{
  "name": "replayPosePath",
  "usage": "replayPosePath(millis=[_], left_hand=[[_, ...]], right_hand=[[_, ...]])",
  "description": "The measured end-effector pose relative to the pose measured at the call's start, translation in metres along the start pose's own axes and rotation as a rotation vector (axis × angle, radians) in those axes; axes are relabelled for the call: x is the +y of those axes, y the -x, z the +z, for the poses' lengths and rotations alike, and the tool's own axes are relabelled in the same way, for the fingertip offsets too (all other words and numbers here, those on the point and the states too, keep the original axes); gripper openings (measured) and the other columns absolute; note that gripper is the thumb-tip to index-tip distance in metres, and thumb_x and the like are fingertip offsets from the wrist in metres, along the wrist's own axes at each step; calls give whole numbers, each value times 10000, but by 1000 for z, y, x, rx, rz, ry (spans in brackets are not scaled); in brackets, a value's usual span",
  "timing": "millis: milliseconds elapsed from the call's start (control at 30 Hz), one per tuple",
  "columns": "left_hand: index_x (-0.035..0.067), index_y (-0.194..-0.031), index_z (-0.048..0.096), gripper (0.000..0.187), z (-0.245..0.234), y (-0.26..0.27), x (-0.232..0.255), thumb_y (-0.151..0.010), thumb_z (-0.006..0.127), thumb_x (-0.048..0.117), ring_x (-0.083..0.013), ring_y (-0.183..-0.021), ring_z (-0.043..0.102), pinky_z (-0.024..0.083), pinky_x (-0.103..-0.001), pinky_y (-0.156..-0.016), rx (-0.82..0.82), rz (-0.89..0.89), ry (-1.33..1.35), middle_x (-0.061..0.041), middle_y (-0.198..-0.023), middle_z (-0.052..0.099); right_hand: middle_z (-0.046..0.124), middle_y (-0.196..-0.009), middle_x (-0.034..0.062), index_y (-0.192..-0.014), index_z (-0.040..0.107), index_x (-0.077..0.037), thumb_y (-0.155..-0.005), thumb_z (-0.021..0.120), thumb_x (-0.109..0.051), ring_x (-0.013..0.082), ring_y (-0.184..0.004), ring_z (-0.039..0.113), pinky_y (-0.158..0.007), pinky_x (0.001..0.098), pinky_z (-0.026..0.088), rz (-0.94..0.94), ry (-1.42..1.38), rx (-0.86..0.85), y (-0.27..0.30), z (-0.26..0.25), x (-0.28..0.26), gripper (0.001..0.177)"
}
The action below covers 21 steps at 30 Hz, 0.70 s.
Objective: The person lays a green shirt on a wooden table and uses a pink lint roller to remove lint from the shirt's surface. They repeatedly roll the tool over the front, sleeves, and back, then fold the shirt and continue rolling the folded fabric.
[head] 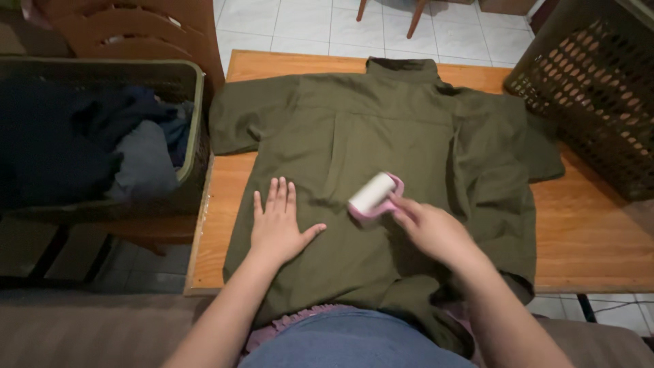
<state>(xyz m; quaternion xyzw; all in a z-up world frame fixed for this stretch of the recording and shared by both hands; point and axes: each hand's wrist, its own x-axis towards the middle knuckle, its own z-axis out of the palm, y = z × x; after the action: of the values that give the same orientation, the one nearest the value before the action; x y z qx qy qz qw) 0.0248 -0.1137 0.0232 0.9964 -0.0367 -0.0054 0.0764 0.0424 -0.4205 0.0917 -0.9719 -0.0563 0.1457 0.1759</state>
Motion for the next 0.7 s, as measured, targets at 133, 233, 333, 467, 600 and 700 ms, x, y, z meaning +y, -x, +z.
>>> replayPosePath(millis=[133, 233, 333, 467, 600, 700], left_hand=[[-22, -1571, 210, 1173, 1, 1, -2, -811, 506, 821, -294, -1557, 70, -2, -565, -1219, 27, 14, 11, -196, -1666, 159], [-18, -1566, 219, 1144, -1, 1, -3, -828, 494, 812, -291, -1557, 73, -33, -573, -1223, 3, 4, -37, -199, -1662, 166], [-27, -1561, 238, 1135, -2, 3, -3, -835, 498, 805, -305, -1556, 92, -34, -547, -1230, 38, 13, -36, -206, -1654, 193], [-38, -1548, 255, 1133, 1, 1, -9, -828, 517, 797, -323, -1547, 111, 21, -509, -1234, 67, 22, 4, -217, -1643, 210], [-51, -1542, 263, 1132, 5, -2, -10, -832, 528, 791, -341, -1544, 117, 81, -474, -1235, 70, 38, 28, -233, -1640, 210], [-51, -1540, 264, 1133, 7, -4, -12, -829, 534, 788, -339, -1543, 116, 92, -474, -1234, 67, 38, 30, -231, -1637, 211]], right_hand=[[726, -1213, 128, -1418, 597, -344, -999, 518, -439, 360, -1113, 677, -942, 468, 533, -162, -47, 144, -89, 19, -58, 438], [703, -1234, 126, -1414, 586, -333, -971, 546, -434, 361, -1118, 663, -928, 474, 528, -210, -139, 177, -145, 27, -96, 456], [714, -1226, 128, -1410, 593, -330, -977, 533, -433, 360, -1111, 677, -918, 479, 535, -211, -162, 183, -155, 28, -109, 449], [714, -1201, 172, -1430, 596, -320, -1005, 511, -466, 388, -1098, 673, -930, 478, 528, -188, -46, 64, -92, 11, -57, 457], [778, -1209, 36, -1364, 655, -319, -926, 584, -493, 211, -1030, 772, -916, 340, 563, -8, -118, -123, 10, -30, 43, 477], [810, -1139, 26, -1392, 614, -401, -932, 606, -520, 204, -1001, 761, -921, 343, 578, 216, -93, -188, 57, -43, 77, 475]])
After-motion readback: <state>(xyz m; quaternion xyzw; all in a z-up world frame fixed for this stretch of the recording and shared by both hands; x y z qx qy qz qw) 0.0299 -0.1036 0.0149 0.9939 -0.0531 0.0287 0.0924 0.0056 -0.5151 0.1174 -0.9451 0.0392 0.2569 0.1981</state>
